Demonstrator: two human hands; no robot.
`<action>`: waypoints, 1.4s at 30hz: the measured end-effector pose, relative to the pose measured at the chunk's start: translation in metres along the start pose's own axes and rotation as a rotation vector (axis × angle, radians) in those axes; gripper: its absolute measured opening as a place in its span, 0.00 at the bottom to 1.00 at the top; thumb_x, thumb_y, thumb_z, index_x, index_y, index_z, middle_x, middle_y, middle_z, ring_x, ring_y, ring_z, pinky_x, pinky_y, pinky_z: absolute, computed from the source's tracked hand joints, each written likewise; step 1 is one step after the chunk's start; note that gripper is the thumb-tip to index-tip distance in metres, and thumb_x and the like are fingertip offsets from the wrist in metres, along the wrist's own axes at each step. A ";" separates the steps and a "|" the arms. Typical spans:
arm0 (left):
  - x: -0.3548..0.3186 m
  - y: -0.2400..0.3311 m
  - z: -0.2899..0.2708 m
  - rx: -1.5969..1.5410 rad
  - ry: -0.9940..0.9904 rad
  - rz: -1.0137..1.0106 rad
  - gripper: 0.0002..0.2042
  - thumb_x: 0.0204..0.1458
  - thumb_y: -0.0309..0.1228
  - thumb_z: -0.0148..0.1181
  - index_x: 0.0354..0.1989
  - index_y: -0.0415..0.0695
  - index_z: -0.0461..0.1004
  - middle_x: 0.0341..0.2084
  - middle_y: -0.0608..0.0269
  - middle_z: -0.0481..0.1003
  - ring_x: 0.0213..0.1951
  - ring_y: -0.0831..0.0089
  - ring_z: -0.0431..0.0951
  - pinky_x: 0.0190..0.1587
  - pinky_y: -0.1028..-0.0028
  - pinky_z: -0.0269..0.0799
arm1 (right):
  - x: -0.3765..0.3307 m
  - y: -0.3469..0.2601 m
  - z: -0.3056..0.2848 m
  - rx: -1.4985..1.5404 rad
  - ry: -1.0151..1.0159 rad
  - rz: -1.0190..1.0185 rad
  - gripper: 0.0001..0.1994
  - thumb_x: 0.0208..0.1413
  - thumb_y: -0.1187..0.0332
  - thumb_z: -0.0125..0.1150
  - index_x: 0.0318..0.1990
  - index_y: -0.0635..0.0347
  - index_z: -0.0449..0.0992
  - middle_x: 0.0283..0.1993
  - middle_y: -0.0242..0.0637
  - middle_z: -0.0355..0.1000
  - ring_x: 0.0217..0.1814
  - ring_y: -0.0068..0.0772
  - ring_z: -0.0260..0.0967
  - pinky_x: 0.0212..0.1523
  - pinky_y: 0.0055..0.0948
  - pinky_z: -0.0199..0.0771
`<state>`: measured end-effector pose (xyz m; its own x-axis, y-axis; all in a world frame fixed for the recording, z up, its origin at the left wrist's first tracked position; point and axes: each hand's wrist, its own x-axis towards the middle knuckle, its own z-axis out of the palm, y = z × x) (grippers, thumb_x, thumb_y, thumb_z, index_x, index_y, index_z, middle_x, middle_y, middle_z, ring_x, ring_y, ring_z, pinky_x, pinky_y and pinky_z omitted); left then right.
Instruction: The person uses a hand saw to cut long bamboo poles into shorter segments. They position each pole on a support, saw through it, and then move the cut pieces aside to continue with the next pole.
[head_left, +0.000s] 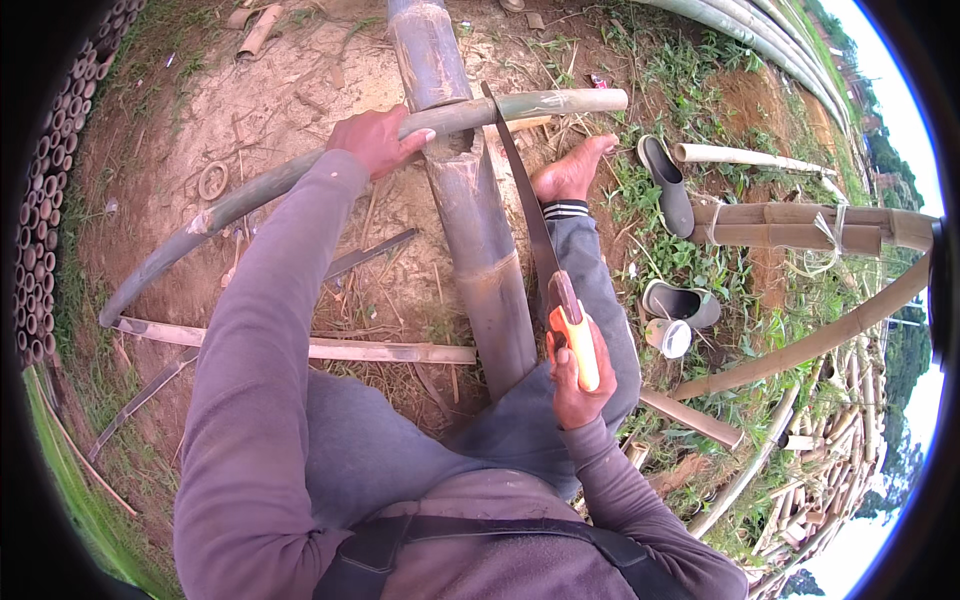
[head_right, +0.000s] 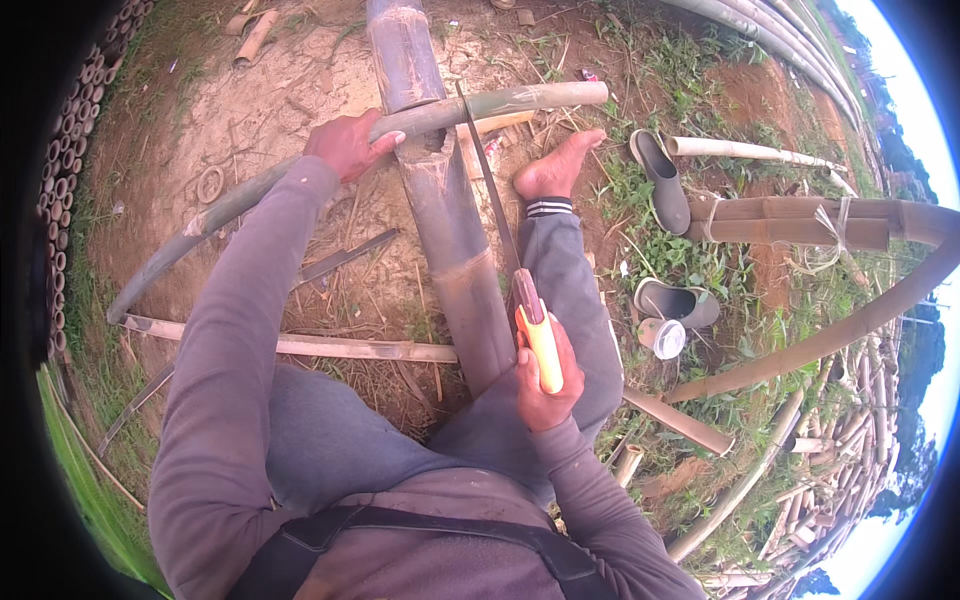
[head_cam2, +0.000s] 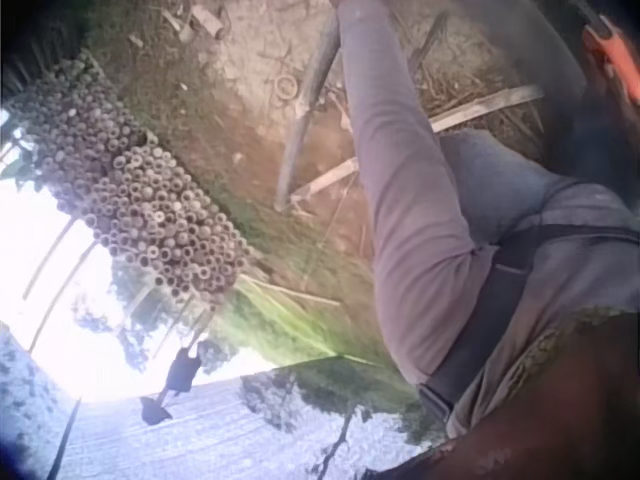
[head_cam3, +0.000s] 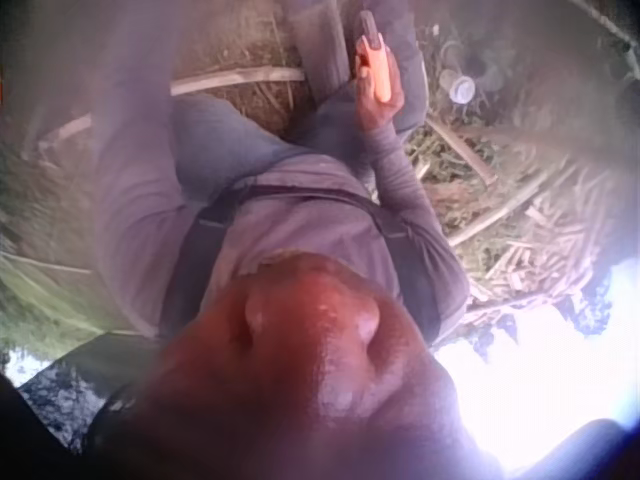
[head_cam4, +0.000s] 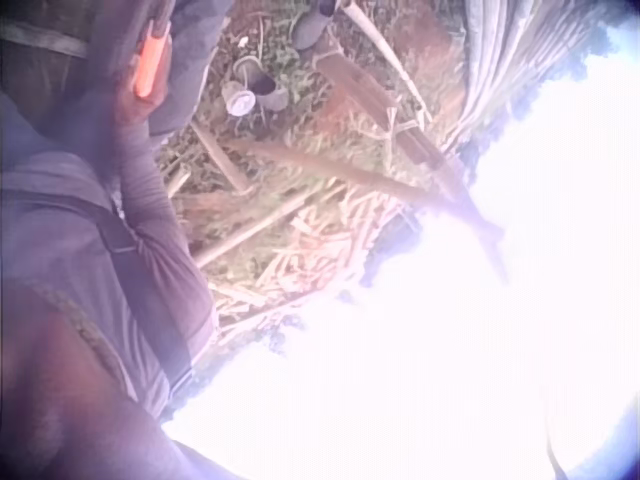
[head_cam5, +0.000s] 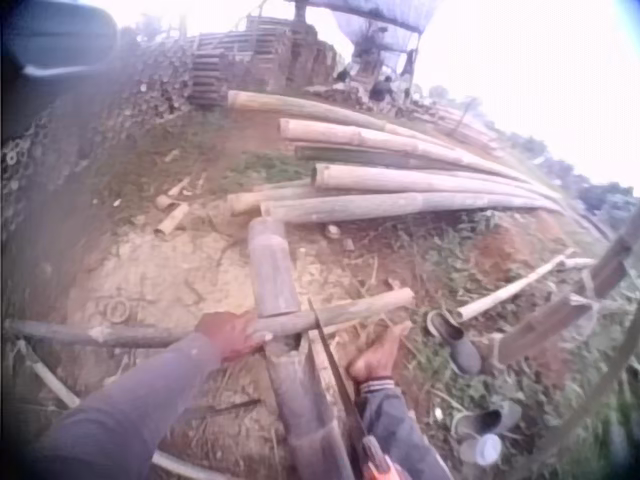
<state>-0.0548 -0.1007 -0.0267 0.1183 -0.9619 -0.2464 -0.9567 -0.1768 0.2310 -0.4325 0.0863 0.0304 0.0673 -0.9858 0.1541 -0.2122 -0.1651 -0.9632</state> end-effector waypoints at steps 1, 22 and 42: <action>0.001 0.000 0.000 0.003 0.024 0.003 0.35 0.66 0.70 0.41 0.56 0.49 0.73 0.41 0.52 0.84 0.48 0.52 0.85 0.52 0.50 0.79 | 0.020 0.009 0.011 -0.032 0.014 0.080 0.24 0.65 0.76 0.64 0.68 0.72 0.70 0.61 0.49 0.79 0.62 0.37 0.78 0.63 0.34 0.79; -0.005 0.010 -0.009 0.046 0.030 -0.010 0.35 0.66 0.69 0.40 0.54 0.47 0.73 0.42 0.50 0.84 0.48 0.50 0.85 0.52 0.49 0.78 | 0.146 0.057 0.074 0.062 -0.011 0.099 0.21 0.63 0.72 0.71 0.62 0.70 0.77 0.54 0.45 0.83 0.52 0.26 0.79 0.55 0.30 0.79; -0.002 0.003 -0.003 0.027 0.027 0.031 0.37 0.66 0.70 0.40 0.59 0.47 0.72 0.45 0.47 0.84 0.50 0.47 0.83 0.51 0.49 0.77 | 0.040 0.030 0.027 -0.018 0.057 -0.068 0.23 0.61 0.75 0.70 0.63 0.69 0.76 0.59 0.47 0.81 0.60 0.29 0.79 0.60 0.31 0.78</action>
<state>-0.0565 -0.1004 -0.0226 0.0949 -0.9723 -0.2137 -0.9669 -0.1411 0.2125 -0.4095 0.0424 0.0022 0.0264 -0.9724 0.2317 -0.2268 -0.2316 -0.9460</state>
